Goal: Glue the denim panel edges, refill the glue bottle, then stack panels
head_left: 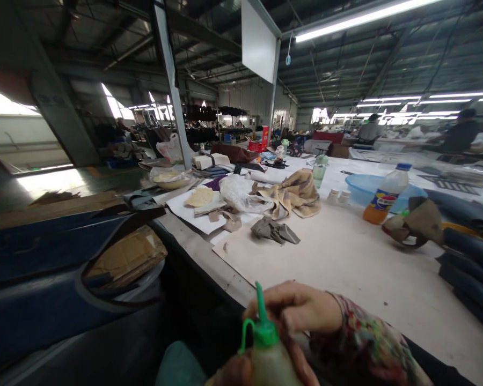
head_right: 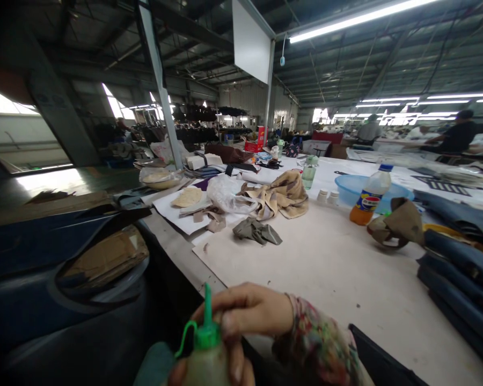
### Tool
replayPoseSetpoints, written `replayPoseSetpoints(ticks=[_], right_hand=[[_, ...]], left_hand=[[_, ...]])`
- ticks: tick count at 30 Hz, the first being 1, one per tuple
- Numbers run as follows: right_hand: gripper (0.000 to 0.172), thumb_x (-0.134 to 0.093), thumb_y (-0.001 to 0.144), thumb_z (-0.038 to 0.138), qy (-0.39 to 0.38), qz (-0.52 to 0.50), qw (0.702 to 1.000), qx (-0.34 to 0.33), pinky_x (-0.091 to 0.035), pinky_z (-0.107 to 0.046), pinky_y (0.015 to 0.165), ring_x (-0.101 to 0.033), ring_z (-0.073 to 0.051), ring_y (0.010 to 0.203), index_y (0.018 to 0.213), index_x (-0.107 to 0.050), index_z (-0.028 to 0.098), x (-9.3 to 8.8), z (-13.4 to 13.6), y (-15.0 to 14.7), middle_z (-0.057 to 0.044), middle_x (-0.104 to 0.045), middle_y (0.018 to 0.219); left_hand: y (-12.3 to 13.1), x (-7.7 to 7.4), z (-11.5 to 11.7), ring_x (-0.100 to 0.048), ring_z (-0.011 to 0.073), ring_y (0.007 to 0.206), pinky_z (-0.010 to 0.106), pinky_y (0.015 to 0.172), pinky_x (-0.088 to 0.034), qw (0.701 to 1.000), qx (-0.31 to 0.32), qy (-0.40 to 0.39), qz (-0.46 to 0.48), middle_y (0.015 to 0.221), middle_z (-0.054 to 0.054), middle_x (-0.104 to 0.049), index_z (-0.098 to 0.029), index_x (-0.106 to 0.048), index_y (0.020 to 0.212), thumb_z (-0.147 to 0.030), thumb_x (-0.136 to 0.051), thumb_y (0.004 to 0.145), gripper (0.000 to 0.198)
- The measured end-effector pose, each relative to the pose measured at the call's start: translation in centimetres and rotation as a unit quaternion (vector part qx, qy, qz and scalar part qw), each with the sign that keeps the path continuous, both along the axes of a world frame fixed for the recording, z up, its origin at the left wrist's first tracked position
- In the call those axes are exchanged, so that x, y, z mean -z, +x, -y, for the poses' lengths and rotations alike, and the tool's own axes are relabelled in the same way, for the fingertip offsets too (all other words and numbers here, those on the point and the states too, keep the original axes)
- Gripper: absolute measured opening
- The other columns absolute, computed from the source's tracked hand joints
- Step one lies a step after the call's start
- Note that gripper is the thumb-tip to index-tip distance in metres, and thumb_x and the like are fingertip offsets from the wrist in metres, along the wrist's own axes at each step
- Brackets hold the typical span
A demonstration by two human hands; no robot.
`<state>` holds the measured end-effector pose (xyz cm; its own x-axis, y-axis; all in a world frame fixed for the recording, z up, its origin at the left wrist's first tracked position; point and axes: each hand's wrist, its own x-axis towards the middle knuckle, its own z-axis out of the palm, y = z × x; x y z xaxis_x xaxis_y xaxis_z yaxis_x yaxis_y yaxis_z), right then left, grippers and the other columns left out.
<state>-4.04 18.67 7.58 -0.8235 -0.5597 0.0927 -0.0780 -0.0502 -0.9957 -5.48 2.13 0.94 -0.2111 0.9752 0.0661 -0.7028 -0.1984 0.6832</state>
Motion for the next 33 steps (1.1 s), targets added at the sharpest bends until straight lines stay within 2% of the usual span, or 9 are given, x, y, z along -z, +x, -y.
replayPoseSetpoints(ticks=[2, 5, 8, 12, 18, 24, 27, 31, 33], right_hand=[[0.067, -0.038, 0.083, 0.065, 0.066, -0.043, 0.99, 0.114, -0.045, -0.025, 0.056, -0.054, -0.014, 0.067, 0.12, -0.053, 0.012, 0.8, -2.5, -2.4, -0.01, -0.059, 0.088], [0.049, -0.056, 0.078, 0.041, 0.3, -0.177, 0.851, 0.394, -0.045, -0.039, 0.08, -0.054, -0.023, 0.088, 0.117, -0.055, 0.012, 2.3, -6.2, -6.8, -0.014, -0.057, 0.103], [0.048, -0.062, 0.066, 0.021, 0.366, -0.263, 0.771, 0.451, -0.033, -0.046, 0.098, -0.047, -0.029, 0.107, 0.113, -0.057, 0.012, 4.2, -8.1, -10.4, -0.015, -0.054, 0.114], [0.019, -0.056, 0.072, 0.029, 0.319, -0.256, 0.785, 0.465, -0.038, -0.047, 0.093, -0.053, -0.028, 0.099, 0.084, -0.061, 0.014, 6.0, -7.9, -12.3, -0.014, -0.059, 0.1], [0.037, -0.035, 0.087, 0.049, 0.198, -0.186, 0.836, 0.476, -0.05, -0.033, 0.06, -0.06, -0.021, 0.079, 0.095, -0.051, 0.016, 4.4, -7.0, -11.0, -0.012, -0.063, 0.093], [0.028, -0.06, 0.067, 0.025, 0.355, -0.3, 0.762, 0.451, -0.033, -0.047, 0.097, -0.049, -0.029, 0.108, 0.094, -0.061, 0.018, 6.7, -8.0, -11.7, -0.012, -0.057, 0.11], [0.015, -0.052, 0.077, 0.03, 0.328, -0.276, 0.775, 0.465, -0.04, -0.043, 0.089, -0.054, -0.025, 0.097, 0.08, -0.06, 0.017, 7.2, -8.7, -12.3, -0.01, -0.06, 0.097], [0.03, -0.036, 0.088, 0.038, 0.297, -0.254, 0.79, 0.473, -0.048, -0.034, 0.07, -0.059, -0.019, 0.077, 0.093, -0.056, 0.016, 5.6, -8.9, -12.0, -0.008, -0.062, 0.085], [0.028, -0.044, 0.084, 0.037, 0.315, -0.269, 0.777, 0.475, -0.047, -0.037, 0.077, -0.058, -0.022, 0.085, 0.097, -0.056, 0.015, 5.2, -8.6, -11.8, -0.01, -0.062, 0.092]], left_hand=[[-1.2, -0.4, 0.2, -0.063, 0.026, 0.085, 0.035, 0.073, -0.048, 0.997, -0.003, 0.074, 0.015, 0.087, 0.008, -0.066, -0.017, -0.063, 0.097, -0.061, -0.066, 0.058, 0.06], [-2.5, -0.8, 0.7, -0.06, 0.0223, 0.096, 0.03, 0.08, -0.045, 0.988, -0.037, 0.141, 0.043, 0.103, 0.009, -0.063, -0.015, -0.059, 0.109, -0.045, -0.061, 0.075, 0.046], [-2.4, -0.4, 1.3, -0.058, 0.0216, 0.1, 0.031, 0.083, -0.045, 0.989, -0.053, 0.122, 0.067, 0.106, 0.009, -0.062, -0.016, -0.059, 0.111, -0.044, -0.059, 0.078, 0.044], [-2.1, 0.3, 2.6, -0.059, 0.0211, 0.096, 0.031, 0.084, -0.044, 0.993, -0.116, 0.01, 0.02, 0.105, 0.011, -0.061, -0.015, -0.061, 0.108, -0.043, -0.065, 0.073, 0.044], [-4.2, 0.1, 4.7, -0.059, 0.025, 0.094, 0.035, 0.081, -0.045, 0.969, -0.232, -0.073, -0.035, 0.102, 0.013, -0.062, -0.018, -0.057, 0.116, -0.05, -0.063, 0.072, 0.056], [-4.3, 0.5, 3.5, -0.058, 0.0265, 0.096, 0.036, 0.079, -0.047, 0.969, -0.233, -0.085, -0.022, 0.108, 0.013, -0.059, -0.019, -0.058, 0.113, -0.051, -0.063, 0.071, 0.053], [-3.8, 0.9, 3.1, -0.054, 0.0268, 0.104, 0.036, 0.083, -0.045, 0.969, -0.229, -0.091, -0.024, 0.113, 0.013, -0.058, -0.019, -0.057, 0.115, -0.049, -0.064, 0.072, 0.053], [-4.3, 0.6, 3.3, -0.058, 0.0252, 0.094, 0.037, 0.081, -0.045, 0.964, -0.244, -0.099, -0.035, 0.105, 0.014, -0.061, -0.018, -0.055, 0.117, -0.051, -0.064, 0.071, 0.058], [-4.6, 0.3, 3.3, -0.059, 0.0245, 0.09, 0.037, 0.079, -0.046, 0.961, -0.255, -0.103, -0.036, 0.104, 0.015, -0.061, -0.017, -0.054, 0.118, -0.054, -0.063, 0.07, 0.061]])
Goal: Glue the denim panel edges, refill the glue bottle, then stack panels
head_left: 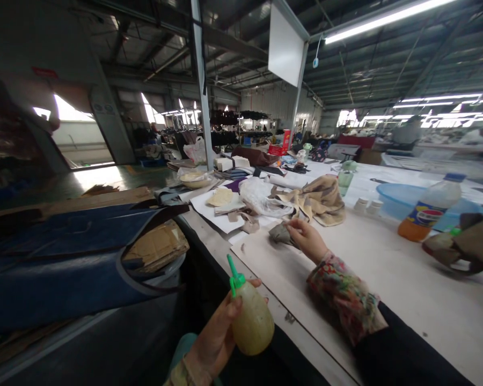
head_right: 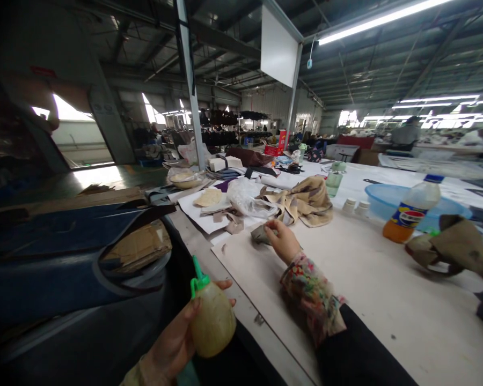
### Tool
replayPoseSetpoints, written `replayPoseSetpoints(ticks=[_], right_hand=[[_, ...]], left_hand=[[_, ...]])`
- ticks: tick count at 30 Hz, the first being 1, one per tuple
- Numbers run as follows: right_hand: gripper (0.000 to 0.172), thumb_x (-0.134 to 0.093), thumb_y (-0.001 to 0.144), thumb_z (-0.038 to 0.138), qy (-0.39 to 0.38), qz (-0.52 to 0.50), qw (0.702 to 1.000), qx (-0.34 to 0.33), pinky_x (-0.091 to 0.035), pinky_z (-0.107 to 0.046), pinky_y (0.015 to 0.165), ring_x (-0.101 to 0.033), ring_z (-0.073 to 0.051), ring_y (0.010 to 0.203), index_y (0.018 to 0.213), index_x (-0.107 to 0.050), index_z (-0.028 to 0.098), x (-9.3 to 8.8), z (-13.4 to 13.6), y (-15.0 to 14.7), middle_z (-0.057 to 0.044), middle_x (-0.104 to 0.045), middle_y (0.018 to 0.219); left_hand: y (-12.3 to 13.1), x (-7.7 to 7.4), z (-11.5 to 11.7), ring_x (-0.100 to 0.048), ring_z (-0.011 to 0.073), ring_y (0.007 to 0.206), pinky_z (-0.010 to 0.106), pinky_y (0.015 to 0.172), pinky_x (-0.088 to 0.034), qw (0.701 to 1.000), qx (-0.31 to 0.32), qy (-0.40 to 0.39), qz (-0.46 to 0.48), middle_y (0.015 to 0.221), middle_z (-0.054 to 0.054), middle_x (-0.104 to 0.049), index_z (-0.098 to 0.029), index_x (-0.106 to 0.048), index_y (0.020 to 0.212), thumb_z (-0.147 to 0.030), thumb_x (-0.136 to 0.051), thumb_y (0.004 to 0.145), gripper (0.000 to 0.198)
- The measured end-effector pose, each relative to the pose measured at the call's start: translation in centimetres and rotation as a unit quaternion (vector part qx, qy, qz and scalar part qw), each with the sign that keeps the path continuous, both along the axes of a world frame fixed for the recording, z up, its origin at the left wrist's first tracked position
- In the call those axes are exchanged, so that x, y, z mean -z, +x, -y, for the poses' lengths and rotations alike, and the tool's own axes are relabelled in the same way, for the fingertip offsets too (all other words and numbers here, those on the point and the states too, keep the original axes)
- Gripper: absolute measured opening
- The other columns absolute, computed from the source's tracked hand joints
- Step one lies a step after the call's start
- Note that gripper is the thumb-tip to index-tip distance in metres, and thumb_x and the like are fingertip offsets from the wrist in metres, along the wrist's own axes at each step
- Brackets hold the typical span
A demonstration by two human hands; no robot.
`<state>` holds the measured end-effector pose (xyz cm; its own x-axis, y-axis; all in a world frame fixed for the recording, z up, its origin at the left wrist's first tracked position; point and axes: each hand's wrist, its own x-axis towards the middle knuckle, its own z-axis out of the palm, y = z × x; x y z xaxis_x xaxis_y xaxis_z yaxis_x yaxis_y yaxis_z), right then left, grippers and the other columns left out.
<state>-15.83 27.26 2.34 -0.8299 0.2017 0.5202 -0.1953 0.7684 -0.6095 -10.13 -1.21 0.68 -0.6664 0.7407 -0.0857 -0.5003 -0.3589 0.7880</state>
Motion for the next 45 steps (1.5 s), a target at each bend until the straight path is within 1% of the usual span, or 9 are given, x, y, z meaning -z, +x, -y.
replayPoseSetpoints(ticks=[5, 7, 10, 16, 24, 29, 35, 41, 45], right_hand=[[0.024, -0.061, 0.061, 0.02, -0.023, 0.0, 1.0, -0.012, -0.028, -0.048, 0.102, -0.045, -0.029, 0.112, 0.085, -0.063, 0.017, 1.5, 0.4, -0.5, -0.012, -0.056, 0.112], [0.015, -0.058, 0.066, 0.026, -0.087, 0.005, 0.996, -0.009, -0.036, -0.047, 0.095, -0.051, -0.027, 0.102, 0.078, -0.061, 0.017, 1.4, 0.2, -0.6, -0.01, -0.06, 0.099], [0.029, -0.048, 0.076, 0.041, -0.166, 0.015, 0.986, -0.029, -0.048, -0.036, 0.069, -0.058, -0.02, 0.076, 0.089, -0.057, 0.017, -0.6, 0.2, 0.0, -0.006, -0.062, 0.082], [0.035, -0.075, 0.055, 0.035, -0.456, 0.046, 0.88, -0.125, -0.043, -0.025, 0.059, -0.055, -0.013, 0.06, 0.08, -0.058, 0.017, -5.2, 2.9, 2.2, 0.0, -0.061, 0.067], [0.028, -0.072, 0.056, 0.03, -0.482, 0.117, 0.856, -0.146, -0.036, -0.019, 0.047, -0.05, -0.009, 0.052, 0.074, -0.055, 0.018, -5.9, 5.9, 2.9, 0.006, -0.054, 0.056], [0.03, -0.073, 0.054, 0.027, -0.516, 0.164, 0.824, -0.166, -0.038, -0.018, 0.046, -0.051, -0.008, 0.048, 0.073, -0.051, 0.017, -6.0, 7.0, 3.2, 0.005, -0.056, 0.055], [0.037, -0.074, 0.058, 0.037, -0.569, 0.143, 0.79, -0.177, -0.011, -0.014, 0.031, -0.019, -0.001, 0.03, 0.075, -0.046, 0.019, -5.4, 6.6, 2.9, 0.013, -0.036, 0.041], [0.04, -0.075, 0.06, 0.045, -0.482, 0.095, 0.855, -0.169, -0.02, -0.015, 0.033, -0.032, -0.002, 0.036, 0.079, -0.054, 0.017, -4.8, 5.4, 2.4, 0.008, -0.045, 0.052], [0.041, -0.075, 0.057, 0.046, -0.413, 0.138, 0.882, -0.181, -0.026, -0.017, 0.035, -0.036, -0.004, 0.04, 0.079, -0.058, 0.015, -5.1, 4.6, 2.8, 0.007, -0.043, 0.051]], left_hand=[[0.2, -0.2, -0.5, -0.053, 0.0267, 0.104, 0.037, 0.085, -0.044, 1.0, 0.005, 0.004, -0.005, 0.107, 0.013, -0.059, -0.017, -0.056, 0.117, -0.05, -0.063, 0.071, 0.056], [0.5, -0.1, -0.7, -0.051, 0.0276, 0.107, 0.037, 0.085, -0.044, 1.0, 0.009, 0.005, -0.014, 0.112, 0.013, -0.057, -0.018, -0.057, 0.115, -0.048, -0.066, 0.07, 0.055], [0.4, -0.3, -0.5, -0.052, 0.0274, 0.105, 0.038, 0.085, -0.045, 1.0, -0.005, 0.009, -0.02, 0.116, 0.012, -0.056, -0.019, -0.058, 0.114, -0.048, -0.065, 0.07, 0.053], [-0.4, -2.0, 0.2, -0.051, 0.0302, 0.106, 0.039, 0.085, -0.044, 0.998, -0.036, 0.021, -0.045, 0.12, 0.012, -0.053, -0.022, -0.058, 0.118, -0.048, -0.067, 0.068, 0.056], [-0.8, -4.3, -0.6, -0.028, 0.0327, 0.129, 0.04, 0.106, -0.024, 0.979, -0.028, -0.053, -0.195, 0.133, 0.008, -0.044, -0.022, -0.06, 0.116, -0.045, -0.074, 0.062, 0.061], [-1.1, -4.4, -1.1, -0.047, 0.0295, 0.113, 0.038, 0.097, -0.034, 0.988, -0.079, -0.054, -0.12, 0.112, 0.009, -0.059, -0.02, -0.06, 0.114, -0.047, -0.072, 0.063, 0.059], [-1.4, -3.9, 0.1, -0.05, 0.0273, 0.108, 0.031, 0.089, -0.039, 0.982, -0.156, -0.045, -0.096, 0.106, 0.008, -0.061, -0.017, -0.064, 0.106, -0.047, -0.072, 0.062, 0.054], [-1.3, -3.7, 0.8, -0.053, 0.0233, 0.099, 0.029, 0.086, -0.04, 0.968, -0.181, -0.086, -0.149, 0.101, 0.007, -0.061, -0.017, -0.061, 0.107, -0.046, -0.072, 0.062, 0.055], [-1.8, -4.0, 1.1, -0.054, 0.0206, 0.091, 0.028, 0.083, -0.041, 0.929, -0.182, -0.184, -0.263, 0.094, 0.005, -0.06, -0.016, -0.057, 0.109, -0.046, -0.072, 0.062, 0.058]])
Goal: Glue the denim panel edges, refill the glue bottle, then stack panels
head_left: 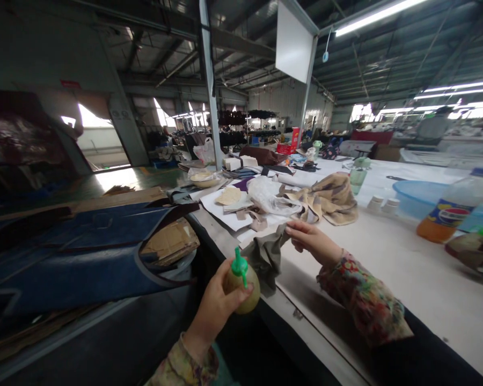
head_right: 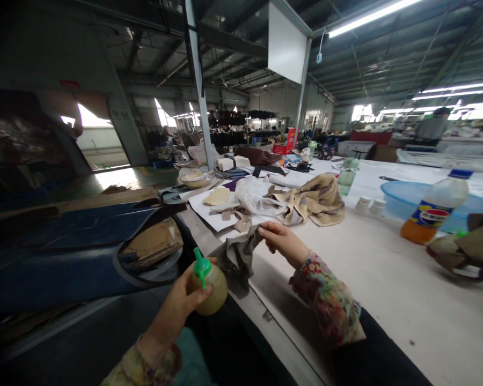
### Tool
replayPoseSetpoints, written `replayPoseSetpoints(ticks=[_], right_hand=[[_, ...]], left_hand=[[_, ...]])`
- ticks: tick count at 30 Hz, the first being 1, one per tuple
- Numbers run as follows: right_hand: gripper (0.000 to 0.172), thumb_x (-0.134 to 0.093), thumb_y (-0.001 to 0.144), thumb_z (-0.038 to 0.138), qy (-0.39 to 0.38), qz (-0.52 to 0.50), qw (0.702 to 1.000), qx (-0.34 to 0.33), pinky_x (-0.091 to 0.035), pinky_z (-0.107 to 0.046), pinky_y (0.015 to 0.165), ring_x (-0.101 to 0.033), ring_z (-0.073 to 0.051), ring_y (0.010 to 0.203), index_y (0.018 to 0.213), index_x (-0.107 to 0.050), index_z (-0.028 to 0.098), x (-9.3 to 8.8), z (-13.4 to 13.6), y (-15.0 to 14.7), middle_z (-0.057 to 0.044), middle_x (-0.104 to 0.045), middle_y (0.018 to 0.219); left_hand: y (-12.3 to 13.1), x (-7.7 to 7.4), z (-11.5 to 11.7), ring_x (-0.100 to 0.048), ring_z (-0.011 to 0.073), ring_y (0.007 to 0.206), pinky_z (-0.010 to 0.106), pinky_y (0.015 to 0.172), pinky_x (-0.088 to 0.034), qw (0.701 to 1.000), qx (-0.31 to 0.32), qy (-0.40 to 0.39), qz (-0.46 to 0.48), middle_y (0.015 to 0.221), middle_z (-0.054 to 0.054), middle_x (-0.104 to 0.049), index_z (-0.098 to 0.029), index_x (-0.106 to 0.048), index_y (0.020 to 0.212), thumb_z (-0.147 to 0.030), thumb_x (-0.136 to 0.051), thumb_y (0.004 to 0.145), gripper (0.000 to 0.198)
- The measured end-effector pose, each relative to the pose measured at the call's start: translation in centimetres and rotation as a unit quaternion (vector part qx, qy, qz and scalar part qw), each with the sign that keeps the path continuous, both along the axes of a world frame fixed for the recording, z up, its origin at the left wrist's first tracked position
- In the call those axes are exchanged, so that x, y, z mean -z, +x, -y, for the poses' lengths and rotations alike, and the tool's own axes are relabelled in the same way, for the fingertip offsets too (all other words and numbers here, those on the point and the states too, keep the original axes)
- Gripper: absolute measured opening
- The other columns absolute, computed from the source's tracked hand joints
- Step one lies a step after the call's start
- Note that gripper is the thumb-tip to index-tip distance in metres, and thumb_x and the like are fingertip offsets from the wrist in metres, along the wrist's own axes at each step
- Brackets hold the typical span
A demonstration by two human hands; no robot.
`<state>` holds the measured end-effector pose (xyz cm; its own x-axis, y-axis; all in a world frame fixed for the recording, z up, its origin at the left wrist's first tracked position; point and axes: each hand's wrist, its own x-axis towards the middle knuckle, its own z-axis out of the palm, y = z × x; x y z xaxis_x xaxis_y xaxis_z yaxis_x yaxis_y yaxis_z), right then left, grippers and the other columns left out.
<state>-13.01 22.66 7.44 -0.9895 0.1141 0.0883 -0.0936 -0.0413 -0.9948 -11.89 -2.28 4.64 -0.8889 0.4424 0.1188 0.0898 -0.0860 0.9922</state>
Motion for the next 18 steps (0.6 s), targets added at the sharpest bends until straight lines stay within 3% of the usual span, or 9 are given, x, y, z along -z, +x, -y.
replayPoseSetpoints(ticks=[3, 5, 8, 11, 14, 18], right_hand=[[0.041, -0.073, 0.06, 0.047, 0.045, 0.046, 0.998, -0.026, -0.019, -0.018, 0.032, -0.027, -0.005, 0.035, 0.083, -0.06, 0.015, -0.5, -0.2, 0.4, 0.01, -0.033, 0.043], [0.039, -0.071, 0.062, 0.047, 0.04, 0.038, 0.998, -0.025, -0.021, -0.018, 0.033, -0.028, -0.005, 0.036, 0.081, -0.059, 0.016, -0.7, 0.0, 0.5, 0.009, -0.035, 0.043], [0.033, -0.074, 0.059, 0.042, -0.016, -0.003, 1.0, 0.021, -0.038, -0.019, 0.046, -0.044, -0.007, 0.05, 0.071, -0.058, 0.016, -0.8, 0.8, 0.5, 0.004, -0.051, 0.058], [0.029, -0.074, 0.059, 0.037, -0.108, 0.018, 0.993, 0.039, -0.043, -0.019, 0.055, -0.051, -0.008, 0.061, 0.071, -0.057, 0.017, -0.8, 2.0, 0.5, 0.003, -0.055, 0.066], [0.027, -0.073, 0.062, 0.035, -0.166, 0.056, 0.983, 0.05, -0.034, -0.019, 0.042, -0.042, -0.007, 0.046, 0.071, -0.053, 0.019, -0.7, 3.1, 0.5, 0.005, -0.051, 0.058], [0.031, -0.072, 0.063, 0.035, -0.179, 0.041, 0.979, 0.084, -0.024, -0.018, 0.036, -0.032, -0.006, 0.038, 0.065, -0.045, 0.019, -0.2, 3.6, 0.2, 0.007, -0.04, 0.046]], left_hand=[[-0.1, -0.2, 0.1, -0.053, 0.0222, 0.096, 0.03, 0.085, -0.04, 0.998, -0.014, -0.049, -0.035, 0.101, 0.007, -0.058, -0.015, -0.055, 0.11, -0.044, -0.074, 0.06, 0.06], [0.0, 0.0, 0.1, -0.053, 0.0225, 0.096, 0.03, 0.086, -0.041, 0.999, -0.007, -0.034, -0.014, 0.101, 0.007, -0.059, -0.015, -0.056, 0.111, -0.044, -0.075, 0.059, 0.062], [-0.1, 0.4, 0.3, -0.056, 0.022, 0.095, 0.029, 0.084, -0.044, 0.994, 0.02, 0.065, 0.087, 0.099, 0.007, -0.061, -0.016, -0.058, 0.109, -0.046, -0.074, 0.06, 0.059], [-0.4, 0.2, 0.5, -0.06, 0.0235, 0.09, 0.03, 0.074, -0.05, 0.954, 0.027, 0.193, 0.228, 0.099, 0.008, -0.063, -0.014, -0.061, 0.101, -0.048, -0.072, 0.062, 0.053], [-0.4, -0.6, 0.5, -0.063, 0.0247, 0.08, 0.029, 0.057, -0.052, 0.913, 0.021, 0.257, 0.317, 0.099, 0.009, -0.064, -0.014, -0.06, 0.1, -0.047, -0.07, 0.064, 0.05], [0.0, -1.0, 0.3, -0.063, 0.0241, 0.074, 0.031, 0.051, -0.052, 0.897, 0.024, 0.266, 0.352, 0.096, 0.011, -0.064, -0.014, -0.056, 0.105, -0.047, -0.066, 0.069, 0.05]])
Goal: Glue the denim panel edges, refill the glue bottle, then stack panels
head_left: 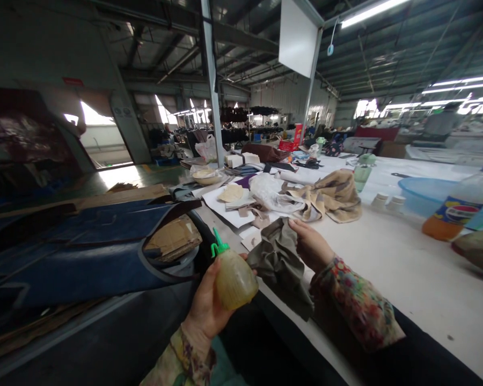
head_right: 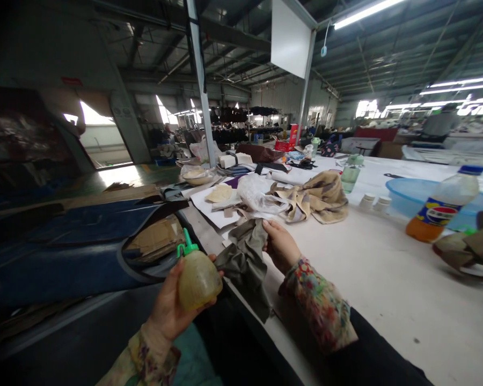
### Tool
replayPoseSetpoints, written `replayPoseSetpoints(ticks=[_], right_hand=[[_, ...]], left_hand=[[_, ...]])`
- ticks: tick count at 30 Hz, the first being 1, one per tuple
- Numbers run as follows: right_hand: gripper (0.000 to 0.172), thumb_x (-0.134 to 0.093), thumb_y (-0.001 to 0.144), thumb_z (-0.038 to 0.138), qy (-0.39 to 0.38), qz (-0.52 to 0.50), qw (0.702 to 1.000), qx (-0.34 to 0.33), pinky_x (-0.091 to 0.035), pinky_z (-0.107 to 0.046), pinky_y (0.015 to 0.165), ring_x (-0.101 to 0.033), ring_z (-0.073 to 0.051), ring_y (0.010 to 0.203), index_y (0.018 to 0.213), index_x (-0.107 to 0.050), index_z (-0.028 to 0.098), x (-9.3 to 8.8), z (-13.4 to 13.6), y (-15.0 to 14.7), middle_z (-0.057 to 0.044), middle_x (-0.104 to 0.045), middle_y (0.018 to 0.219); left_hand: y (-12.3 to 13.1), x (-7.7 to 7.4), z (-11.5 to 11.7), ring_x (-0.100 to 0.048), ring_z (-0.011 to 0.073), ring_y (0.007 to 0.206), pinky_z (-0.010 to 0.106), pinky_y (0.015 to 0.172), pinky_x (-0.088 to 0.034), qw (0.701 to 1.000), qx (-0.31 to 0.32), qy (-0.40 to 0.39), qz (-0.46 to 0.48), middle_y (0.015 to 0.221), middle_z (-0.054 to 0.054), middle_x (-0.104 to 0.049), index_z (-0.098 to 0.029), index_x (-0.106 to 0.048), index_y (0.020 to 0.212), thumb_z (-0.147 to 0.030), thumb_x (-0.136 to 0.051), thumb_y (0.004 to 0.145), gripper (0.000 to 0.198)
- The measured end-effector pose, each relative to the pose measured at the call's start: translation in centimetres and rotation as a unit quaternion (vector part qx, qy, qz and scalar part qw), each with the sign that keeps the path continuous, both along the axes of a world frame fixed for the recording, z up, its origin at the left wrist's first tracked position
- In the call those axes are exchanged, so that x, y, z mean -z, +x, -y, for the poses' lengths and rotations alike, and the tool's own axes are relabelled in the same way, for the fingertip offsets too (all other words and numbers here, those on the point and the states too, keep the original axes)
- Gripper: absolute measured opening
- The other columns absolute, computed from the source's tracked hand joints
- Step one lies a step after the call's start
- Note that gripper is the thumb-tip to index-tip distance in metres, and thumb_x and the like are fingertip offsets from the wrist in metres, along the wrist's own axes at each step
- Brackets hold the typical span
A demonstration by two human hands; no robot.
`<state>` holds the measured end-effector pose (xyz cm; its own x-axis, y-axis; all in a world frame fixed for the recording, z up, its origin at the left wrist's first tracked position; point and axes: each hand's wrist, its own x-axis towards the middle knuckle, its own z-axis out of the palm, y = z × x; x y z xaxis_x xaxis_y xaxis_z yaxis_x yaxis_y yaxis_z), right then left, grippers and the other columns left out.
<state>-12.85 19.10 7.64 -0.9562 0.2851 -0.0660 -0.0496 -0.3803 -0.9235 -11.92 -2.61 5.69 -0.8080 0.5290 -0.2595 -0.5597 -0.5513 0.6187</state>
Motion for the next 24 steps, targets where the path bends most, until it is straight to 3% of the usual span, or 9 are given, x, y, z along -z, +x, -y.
replayPoseSetpoints(ticks=[4, 7, 12, 18, 21, 24], right_hand=[[0.036, -0.071, 0.062, 0.039, 0.002, -0.039, 0.999, 0.007, -0.019, -0.017, 0.036, -0.024, -0.004, 0.037, 0.063, -0.041, 0.019, 0.3, -0.5, -0.3, 0.009, -0.032, 0.044], [0.035, -0.072, 0.059, 0.039, 0.001, -0.038, 0.999, 0.038, -0.019, -0.017, 0.036, -0.024, -0.004, 0.037, 0.065, -0.045, 0.019, 0.3, -0.8, -0.3, 0.009, -0.032, 0.045], [0.03, -0.073, 0.058, 0.036, -0.006, -0.02, 0.998, 0.059, -0.033, -0.017, 0.043, -0.042, -0.007, 0.048, 0.073, -0.052, 0.019, 0.8, -1.4, -0.6, 0.006, -0.049, 0.056], [0.03, -0.071, 0.059, 0.04, 0.056, -0.016, 0.996, 0.072, -0.036, -0.023, 0.047, -0.045, -0.011, 0.049, 0.065, -0.049, 0.02, 1.0, -2.0, -0.8, 0.005, -0.05, 0.054], [0.035, -0.072, 0.055, 0.046, 0.103, -0.025, 0.99, 0.091, -0.037, -0.024, 0.049, -0.046, -0.012, 0.051, 0.062, -0.049, 0.02, 0.5, -2.1, -0.8, 0.004, -0.05, 0.052], [0.037, -0.073, 0.054, 0.048, 0.14, -0.03, 0.985, 0.092, -0.036, -0.023, 0.05, -0.046, -0.011, 0.052, 0.062, -0.052, 0.019, 0.4, -1.9, -0.7, 0.004, -0.051, 0.053]], left_hand=[[0.2, 0.5, -0.1, -0.063, 0.0248, 0.071, 0.033, 0.049, -0.052, 0.999, 0.033, 0.014, 0.007, 0.087, 0.011, -0.064, -0.012, -0.055, 0.105, -0.051, -0.067, 0.066, 0.056], [0.3, 0.9, -0.1, -0.064, 0.0265, 0.074, 0.032, 0.049, -0.052, 1.0, 0.02, 0.021, 0.008, 0.089, 0.009, -0.064, -0.014, -0.056, 0.102, -0.047, -0.073, 0.061, 0.055], [0.4, 1.7, -0.3, -0.063, 0.0261, 0.083, 0.033, 0.061, -0.053, 1.0, 0.005, 0.024, -0.017, 0.095, 0.004, -0.065, -0.017, -0.061, 0.094, -0.044, -0.075, 0.059, 0.046], [0.8, 2.8, -0.2, -0.055, 0.0252, 0.104, 0.033, 0.091, -0.042, 0.983, 0.096, -0.093, -0.125, 0.103, 0.01, -0.063, -0.013, -0.062, 0.102, -0.046, -0.068, 0.07, 0.046], [1.5, 2.6, 0.0, -0.052, 0.026, 0.107, 0.034, 0.093, -0.038, 0.963, 0.111, -0.144, -0.201, 0.108, 0.011, -0.061, -0.014, -0.058, 0.112, -0.048, -0.066, 0.071, 0.053], [2.3, 2.3, -0.4, -0.054, 0.0248, 0.1, 0.033, 0.087, -0.039, 0.936, 0.168, -0.175, -0.256, 0.104, 0.009, -0.061, -0.016, -0.055, 0.115, -0.05, -0.065, 0.07, 0.057]])
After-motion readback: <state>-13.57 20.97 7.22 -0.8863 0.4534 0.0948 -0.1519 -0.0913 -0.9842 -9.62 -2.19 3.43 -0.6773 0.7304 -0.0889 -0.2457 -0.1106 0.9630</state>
